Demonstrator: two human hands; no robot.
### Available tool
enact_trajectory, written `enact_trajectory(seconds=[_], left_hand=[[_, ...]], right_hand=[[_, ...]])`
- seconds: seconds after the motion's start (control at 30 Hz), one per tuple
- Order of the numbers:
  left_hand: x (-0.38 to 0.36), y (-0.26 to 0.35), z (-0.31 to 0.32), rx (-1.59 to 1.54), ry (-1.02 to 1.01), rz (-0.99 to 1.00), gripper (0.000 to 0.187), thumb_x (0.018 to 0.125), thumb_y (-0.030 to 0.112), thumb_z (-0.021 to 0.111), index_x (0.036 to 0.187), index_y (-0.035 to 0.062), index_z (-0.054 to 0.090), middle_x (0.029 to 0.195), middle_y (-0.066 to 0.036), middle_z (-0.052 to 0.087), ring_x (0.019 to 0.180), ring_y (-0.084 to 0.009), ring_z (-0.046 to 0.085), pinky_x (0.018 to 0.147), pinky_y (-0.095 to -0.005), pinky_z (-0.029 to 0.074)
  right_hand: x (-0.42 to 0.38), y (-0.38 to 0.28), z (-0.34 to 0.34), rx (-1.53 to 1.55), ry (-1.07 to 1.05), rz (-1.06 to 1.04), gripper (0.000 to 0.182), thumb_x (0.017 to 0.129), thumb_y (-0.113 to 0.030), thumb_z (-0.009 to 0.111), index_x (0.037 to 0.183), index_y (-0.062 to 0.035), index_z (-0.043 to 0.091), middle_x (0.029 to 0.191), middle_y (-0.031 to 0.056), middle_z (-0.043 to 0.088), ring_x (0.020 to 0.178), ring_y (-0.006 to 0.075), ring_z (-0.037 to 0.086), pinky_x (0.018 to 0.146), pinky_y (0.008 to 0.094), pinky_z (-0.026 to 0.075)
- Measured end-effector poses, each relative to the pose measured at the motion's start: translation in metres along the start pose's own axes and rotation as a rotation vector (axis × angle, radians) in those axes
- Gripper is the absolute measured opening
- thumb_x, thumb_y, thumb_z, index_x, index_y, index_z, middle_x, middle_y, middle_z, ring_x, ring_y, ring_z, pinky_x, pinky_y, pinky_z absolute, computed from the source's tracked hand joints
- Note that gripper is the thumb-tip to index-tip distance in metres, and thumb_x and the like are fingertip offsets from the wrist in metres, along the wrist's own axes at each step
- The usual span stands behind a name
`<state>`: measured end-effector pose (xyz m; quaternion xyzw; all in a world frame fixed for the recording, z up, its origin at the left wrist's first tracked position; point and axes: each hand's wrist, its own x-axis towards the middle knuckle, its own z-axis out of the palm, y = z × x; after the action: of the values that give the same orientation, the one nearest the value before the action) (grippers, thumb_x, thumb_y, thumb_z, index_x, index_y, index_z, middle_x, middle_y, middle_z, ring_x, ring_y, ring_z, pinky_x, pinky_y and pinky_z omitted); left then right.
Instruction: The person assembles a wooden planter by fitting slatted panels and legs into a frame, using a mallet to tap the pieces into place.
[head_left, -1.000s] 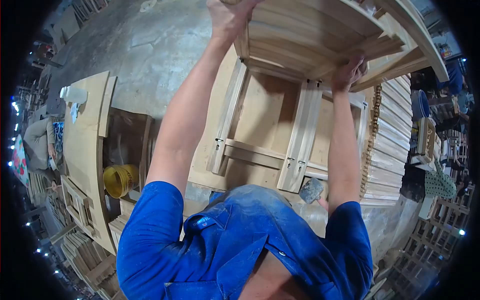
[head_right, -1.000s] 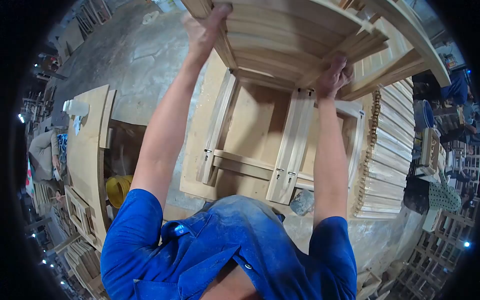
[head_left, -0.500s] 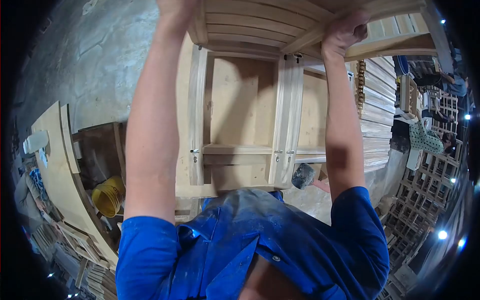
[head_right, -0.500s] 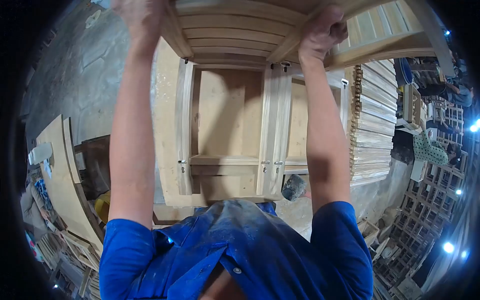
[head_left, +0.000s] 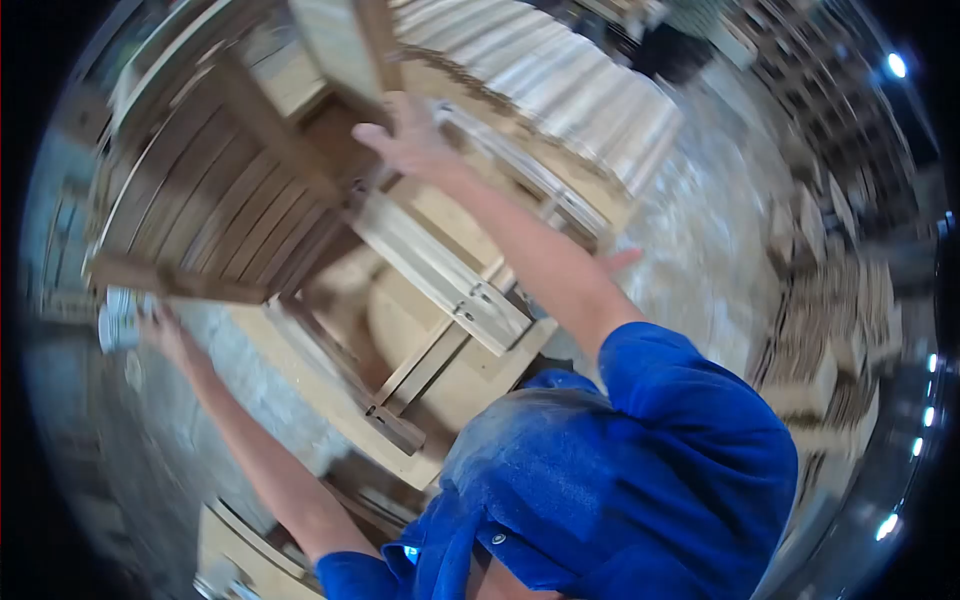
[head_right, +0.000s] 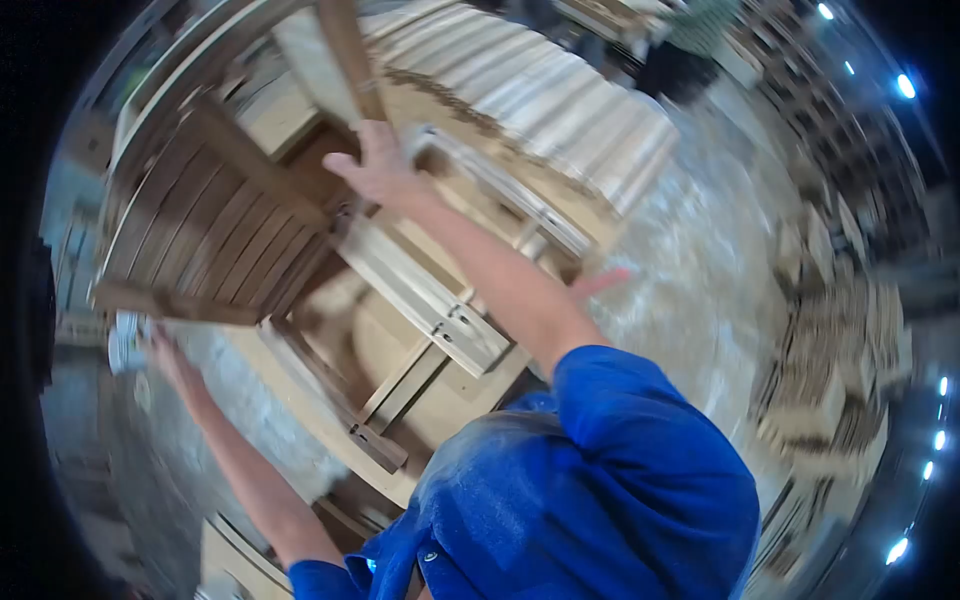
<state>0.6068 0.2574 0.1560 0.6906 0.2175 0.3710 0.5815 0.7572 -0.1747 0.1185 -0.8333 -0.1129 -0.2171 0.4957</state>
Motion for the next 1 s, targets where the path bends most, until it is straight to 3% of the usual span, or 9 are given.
enact_trajectory(seconds=[0.03,0.07,0.13,0.2,0.27,0.47,0.6,0.83,1.0], left_hand=[[-0.018,-0.011,-0.025,0.096,-0.026,0.052,0.062,0.097,0.031,0.059,0.148,0.0083,0.031,0.146,-0.012,0.043,0.130,-0.0277,0.047,0.103,-0.0461,0.041],[-0.053,-0.005,-0.039,0.176,0.016,0.049,0.068,0.095,0.036,0.061,0.147,0.0058,0.030,0.141,-0.018,0.045,0.127,-0.0290,0.048,0.102,-0.0429,0.045],[-0.108,-0.024,-0.082,0.240,-0.054,-0.076,0.062,0.095,0.038,0.062,0.142,0.0046,0.039,0.135,-0.019,0.051,0.120,-0.0293,0.055,0.099,-0.0428,0.046],[-0.160,-0.025,-0.099,0.316,-0.054,-0.135,0.055,0.096,0.034,0.062,0.138,0.0034,0.044,0.118,-0.016,0.059,0.106,-0.0246,0.059,0.089,-0.0389,0.048],[-0.202,-0.015,-0.091,0.339,-0.055,-0.151,0.053,0.096,0.033,0.062,0.136,0.0030,0.046,0.112,-0.014,0.060,0.100,-0.0222,0.059,0.085,-0.0372,0.048],[-0.274,0.022,0.021,0.156,-0.309,-0.052,0.046,0.087,0.011,0.068,0.128,-0.0003,0.052,0.090,-0.006,0.059,0.084,-0.0134,0.054,0.079,-0.0270,0.046],[-0.313,0.053,0.108,0.079,-0.519,-0.018,0.049,0.081,0.005,0.070,0.126,-0.0017,0.053,0.094,-0.008,0.061,0.085,-0.0142,0.056,0.081,-0.0285,0.047],[-0.382,0.085,0.255,0.195,-1.025,0.131,0.052,0.067,0.003,0.079,0.116,-0.0007,0.061,0.094,-0.009,0.065,0.090,-0.0183,0.061,0.087,-0.0319,0.048],[-0.442,0.107,0.359,0.134,-1.399,0.125,0.045,0.071,0.011,0.081,0.111,-0.0023,0.064,0.095,-0.012,0.066,0.090,-0.0193,0.062,0.084,-0.0321,0.049]], right_hand=[[-0.022,0.027,-0.053,0.074,-0.022,0.129,0.064,0.082,-0.044,0.071,0.124,0.0002,0.052,0.112,0.0200,0.060,0.109,0.0366,0.057,0.092,0.0436,0.047],[-0.055,0.063,-0.094,0.070,0.254,0.112,0.051,0.080,-0.036,0.076,0.113,-0.0004,0.060,0.101,0.0178,0.062,0.094,0.0266,0.061,0.081,0.0375,0.050],[-0.108,0.118,-0.209,-0.126,0.233,0.467,0.035,0.081,-0.031,0.075,0.085,0.0009,0.062,0.078,0.0165,0.061,0.068,0.0185,0.055,0.060,0.0320,0.044],[-0.166,0.197,-0.286,-0.580,0.423,0.505,0.044,0.078,-0.039,0.076,0.096,-0.0003,0.066,0.090,0.0212,0.067,0.081,0.0296,0.065,0.071,0.0410,0.049],[-0.193,0.221,-0.318,-0.580,0.391,0.538,0.054,0.076,-0.044,0.076,0.102,0.0007,0.065,0.090,0.0221,0.067,0.083,0.0333,0.065,0.075,0.0429,0.050],[-0.198,0.289,-0.314,-0.723,0.329,0.574,0.070,0.069,-0.054,0.078,0.110,0.0006,0.062,0.111,0.0260,0.062,0.105,0.0398,0.060,0.091,0.0481,0.047],[-0.195,0.296,-0.333,-0.578,0.281,0.683,0.069,0.066,-0.052,0.078,0.110,-0.0024,0.061,0.113,0.0241,0.058,0.109,0.0427,0.055,0.095,0.0508,0.044],[-0.177,0.291,-0.342,-0.590,0.261,0.743,0.057,0.075,-0.042,0.071,0.112,-0.0015,0.056,0.106,0.0222,0.057,0.102,0.0425,0.059,0.089,0.0509,0.048],[-0.182,0.294,-0.350,-0.541,0.326,0.836,0.054,0.077,-0.039,0.068,0.110,0.0022,0.056,0.107,0.0245,0.059,0.102,0.0434,0.059,0.088,0.0505,0.048]])
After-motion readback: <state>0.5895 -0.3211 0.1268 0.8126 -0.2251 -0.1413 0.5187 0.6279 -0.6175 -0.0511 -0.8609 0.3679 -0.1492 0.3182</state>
